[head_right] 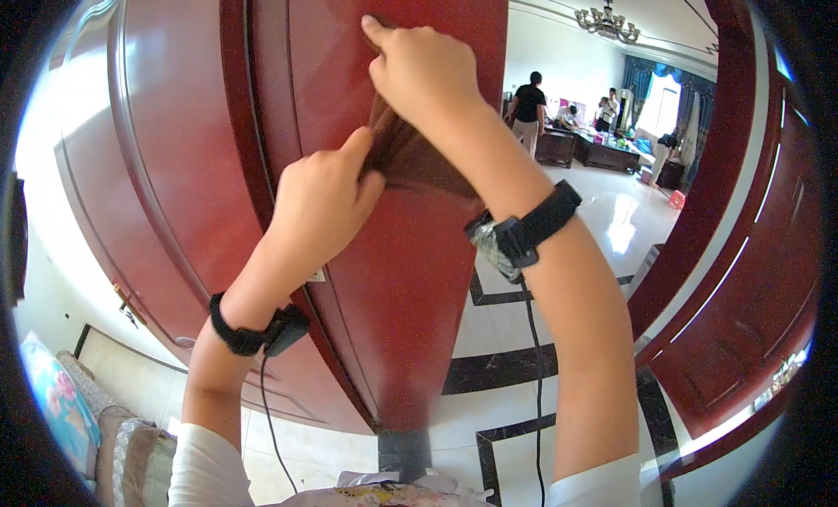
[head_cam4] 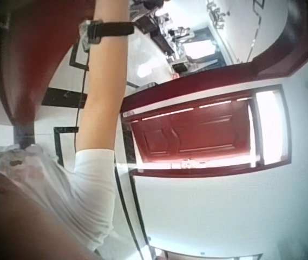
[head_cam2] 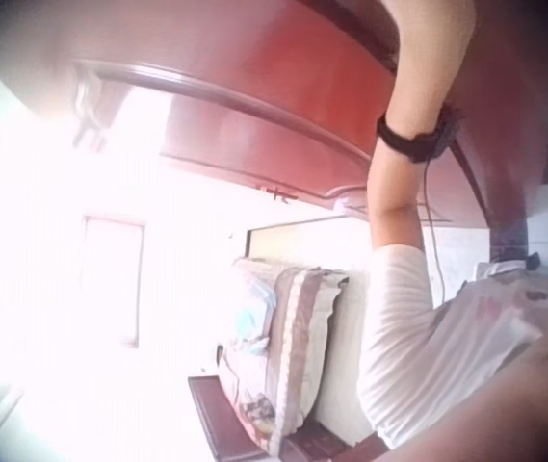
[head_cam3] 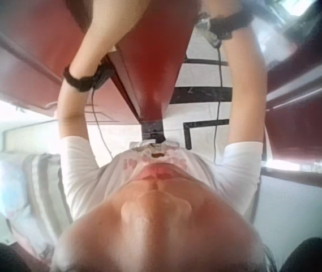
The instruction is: The person wipes the surface and edges of a red wooden door using a brown cloth, moving across different sections of the door panel and frame.
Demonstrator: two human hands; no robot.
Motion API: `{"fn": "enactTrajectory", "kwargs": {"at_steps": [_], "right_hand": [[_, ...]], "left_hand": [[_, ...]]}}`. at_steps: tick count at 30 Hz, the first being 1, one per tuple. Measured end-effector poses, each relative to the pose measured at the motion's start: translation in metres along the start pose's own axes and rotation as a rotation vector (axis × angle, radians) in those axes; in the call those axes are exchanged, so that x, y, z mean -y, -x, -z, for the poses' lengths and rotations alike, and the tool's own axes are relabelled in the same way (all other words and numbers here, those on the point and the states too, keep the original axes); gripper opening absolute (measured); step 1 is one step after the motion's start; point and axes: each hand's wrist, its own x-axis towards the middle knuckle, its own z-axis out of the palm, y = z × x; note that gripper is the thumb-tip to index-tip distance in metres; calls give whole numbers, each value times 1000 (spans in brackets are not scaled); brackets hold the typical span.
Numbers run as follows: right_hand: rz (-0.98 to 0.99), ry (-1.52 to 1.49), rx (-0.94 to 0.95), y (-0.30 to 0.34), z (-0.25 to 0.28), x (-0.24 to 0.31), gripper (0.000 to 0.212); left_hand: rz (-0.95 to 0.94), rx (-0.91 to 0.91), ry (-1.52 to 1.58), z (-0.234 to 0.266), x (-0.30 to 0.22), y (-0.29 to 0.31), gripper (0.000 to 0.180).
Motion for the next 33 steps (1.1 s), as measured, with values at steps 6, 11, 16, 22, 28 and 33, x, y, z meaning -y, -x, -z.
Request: {"fn": "enactTrajectory", "kwargs": {"at_steps": [6, 11, 16, 22, 28, 33], "right_hand": [[-17, 130, 97, 48, 3, -33, 49], [-63, 247, 111, 122, 0, -54, 54], [-28, 227, 109, 110, 9, -66, 50], [6, 43, 50, 36, 10, -44, 41], [-65, -36, 33, 40, 14, -36, 43], [-2, 78, 10, 105, -16, -16, 50]], "left_hand": [[-136, 28, 117, -53, -20, 9, 20], [-214, 262, 146, -98, -39, 31, 20], [-239, 270, 149, -73, -50, 20, 18], [-122, 46, 175, -29, -26, 1, 16], [97, 63, 484, -39, -21, 15, 14], [198, 214, 747, -78, -19, 73, 12]]}}
